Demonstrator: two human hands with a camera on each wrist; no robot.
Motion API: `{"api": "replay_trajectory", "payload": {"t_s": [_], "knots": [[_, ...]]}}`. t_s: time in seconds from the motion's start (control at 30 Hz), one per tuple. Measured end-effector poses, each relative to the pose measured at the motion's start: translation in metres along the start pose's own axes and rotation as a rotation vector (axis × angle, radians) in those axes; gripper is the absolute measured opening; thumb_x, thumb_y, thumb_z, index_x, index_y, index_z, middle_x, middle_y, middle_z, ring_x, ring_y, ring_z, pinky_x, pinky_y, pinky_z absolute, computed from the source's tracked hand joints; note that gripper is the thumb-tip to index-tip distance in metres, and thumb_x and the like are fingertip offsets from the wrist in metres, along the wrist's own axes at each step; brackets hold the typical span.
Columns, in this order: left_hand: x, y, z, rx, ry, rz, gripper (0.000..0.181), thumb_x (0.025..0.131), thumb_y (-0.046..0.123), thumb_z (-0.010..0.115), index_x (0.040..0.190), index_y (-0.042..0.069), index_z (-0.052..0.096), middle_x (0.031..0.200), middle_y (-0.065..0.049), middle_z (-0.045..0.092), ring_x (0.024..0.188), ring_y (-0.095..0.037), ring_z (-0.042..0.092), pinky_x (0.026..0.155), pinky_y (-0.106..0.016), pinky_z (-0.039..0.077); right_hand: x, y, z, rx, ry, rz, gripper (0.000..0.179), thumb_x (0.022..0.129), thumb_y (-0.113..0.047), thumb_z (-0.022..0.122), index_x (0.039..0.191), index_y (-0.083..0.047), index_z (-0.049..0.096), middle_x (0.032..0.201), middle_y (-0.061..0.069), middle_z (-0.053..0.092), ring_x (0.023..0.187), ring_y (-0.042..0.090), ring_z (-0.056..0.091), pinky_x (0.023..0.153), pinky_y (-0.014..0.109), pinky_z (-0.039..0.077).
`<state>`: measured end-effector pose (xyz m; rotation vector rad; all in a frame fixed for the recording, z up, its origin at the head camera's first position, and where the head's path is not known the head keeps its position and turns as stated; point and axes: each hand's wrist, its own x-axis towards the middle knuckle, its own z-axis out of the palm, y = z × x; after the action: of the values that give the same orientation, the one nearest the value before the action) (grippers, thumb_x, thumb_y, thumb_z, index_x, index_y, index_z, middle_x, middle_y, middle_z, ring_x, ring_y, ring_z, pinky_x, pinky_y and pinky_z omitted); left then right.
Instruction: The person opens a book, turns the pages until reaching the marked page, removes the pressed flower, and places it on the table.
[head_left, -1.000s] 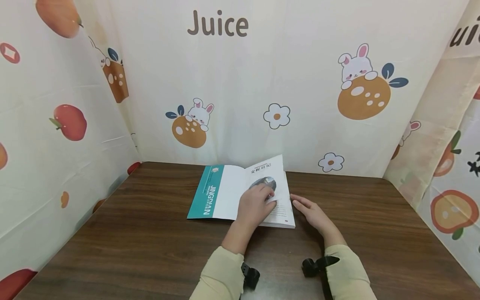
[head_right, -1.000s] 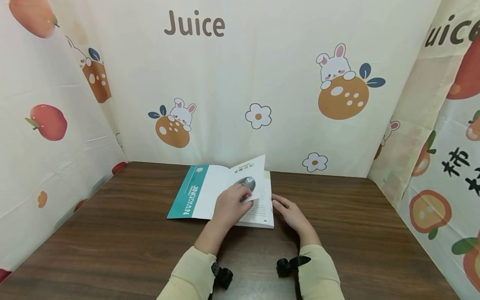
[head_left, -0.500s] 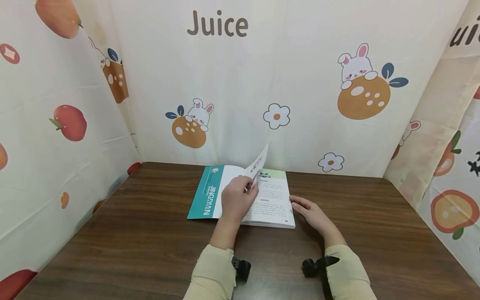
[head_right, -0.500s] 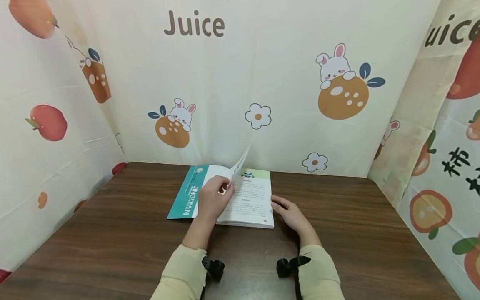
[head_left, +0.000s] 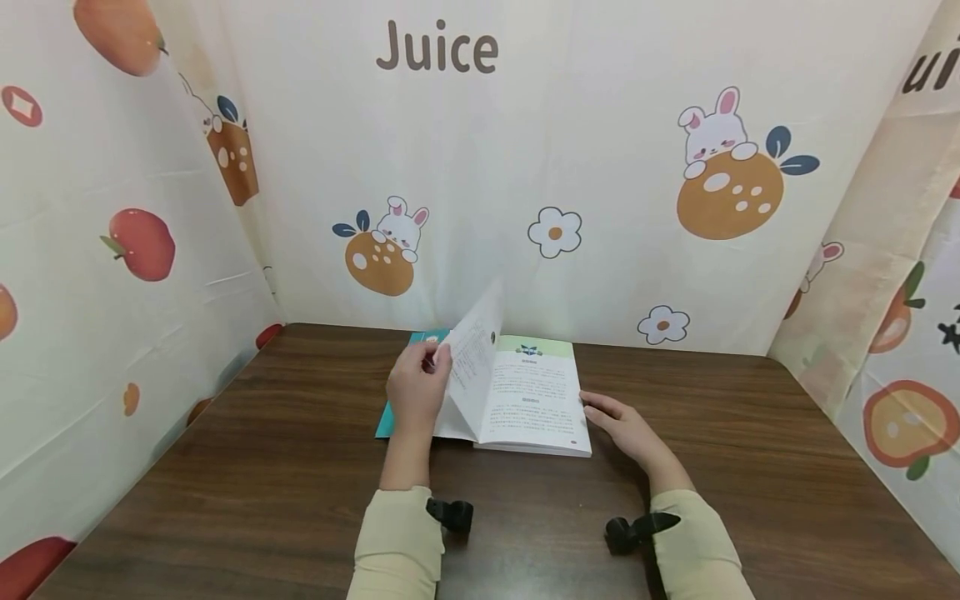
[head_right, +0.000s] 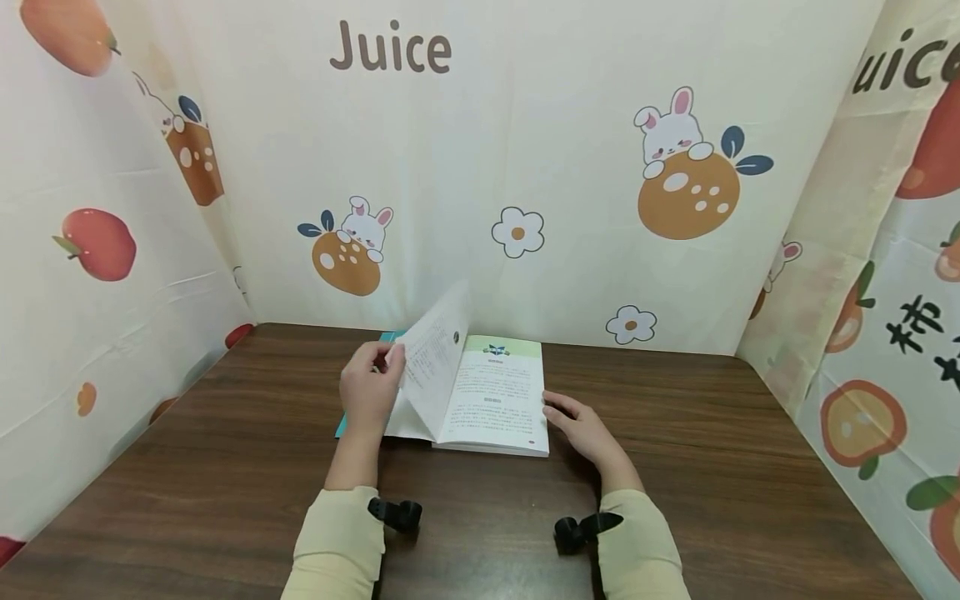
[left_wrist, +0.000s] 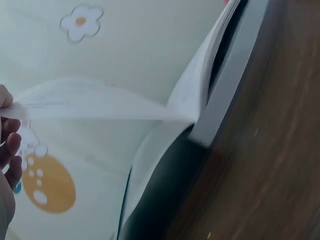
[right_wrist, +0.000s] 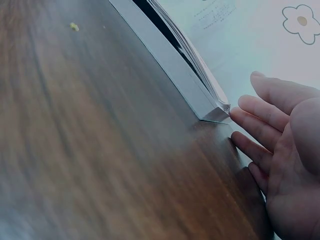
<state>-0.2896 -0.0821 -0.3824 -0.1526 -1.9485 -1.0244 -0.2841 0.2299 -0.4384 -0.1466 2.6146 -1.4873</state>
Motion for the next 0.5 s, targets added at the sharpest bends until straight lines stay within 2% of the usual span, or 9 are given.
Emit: {"api": "replay_trajectory", "payload": {"t_s": [0.1,0.2,0.33,0.5], "knots": [[0.001,-0.007,-0.007,-0.011,-0.001,-0.052,0.018,0.086,0.020,0.064,0.079,0.003,0.066,0.071,-0.004,0.058,0.062,-0.015,0.051,0.055,-0.028,0.043,0.000,0.000,0.000,0.002,-0.002,0.000,0.053,0.093,-0.040,0.052,0.138,-0.013,0.045,0.144,0.017,0.035,0.131,0.040,0.028,0.098,0.060,0.027],[0.002,-0.014,-0.014,0.004,-0.038,-0.130,0.023,0.088,0.025,0.063,0.080,0.004,0.066,0.073,-0.004,0.058,0.063,-0.016,0.049,0.056,-0.028,0.041,0.000,0.000,0.000,0.009,-0.002,0.002,0.053,0.093,-0.039,0.052,0.138,-0.013,0.045,0.143,0.017,0.035,0.131,0.040,0.029,0.097,0.059,0.028],[0.004,-0.024,-0.023,0.024,-0.129,-0.295,0.029,0.089,0.035,0.061,0.084,0.007,0.067,0.077,-0.003,0.057,0.069,-0.018,0.049,0.061,-0.029,0.040,0.000,-0.001,0.000,0.014,-0.002,0.004,0.053,0.093,-0.039,0.053,0.138,-0.013,0.045,0.143,0.017,0.035,0.131,0.039,0.029,0.098,0.059,0.028],[0.006,-0.038,-0.036,0.073,-0.261,-0.496,0.029,0.088,0.038,0.060,0.089,0.009,0.066,0.084,-0.006,0.057,0.078,-0.022,0.049,0.068,-0.032,0.040,0.000,0.000,0.000,0.014,-0.002,0.001,0.053,0.092,-0.038,0.054,0.138,-0.013,0.045,0.144,0.017,0.035,0.131,0.039,0.028,0.098,0.059,0.027]]}}
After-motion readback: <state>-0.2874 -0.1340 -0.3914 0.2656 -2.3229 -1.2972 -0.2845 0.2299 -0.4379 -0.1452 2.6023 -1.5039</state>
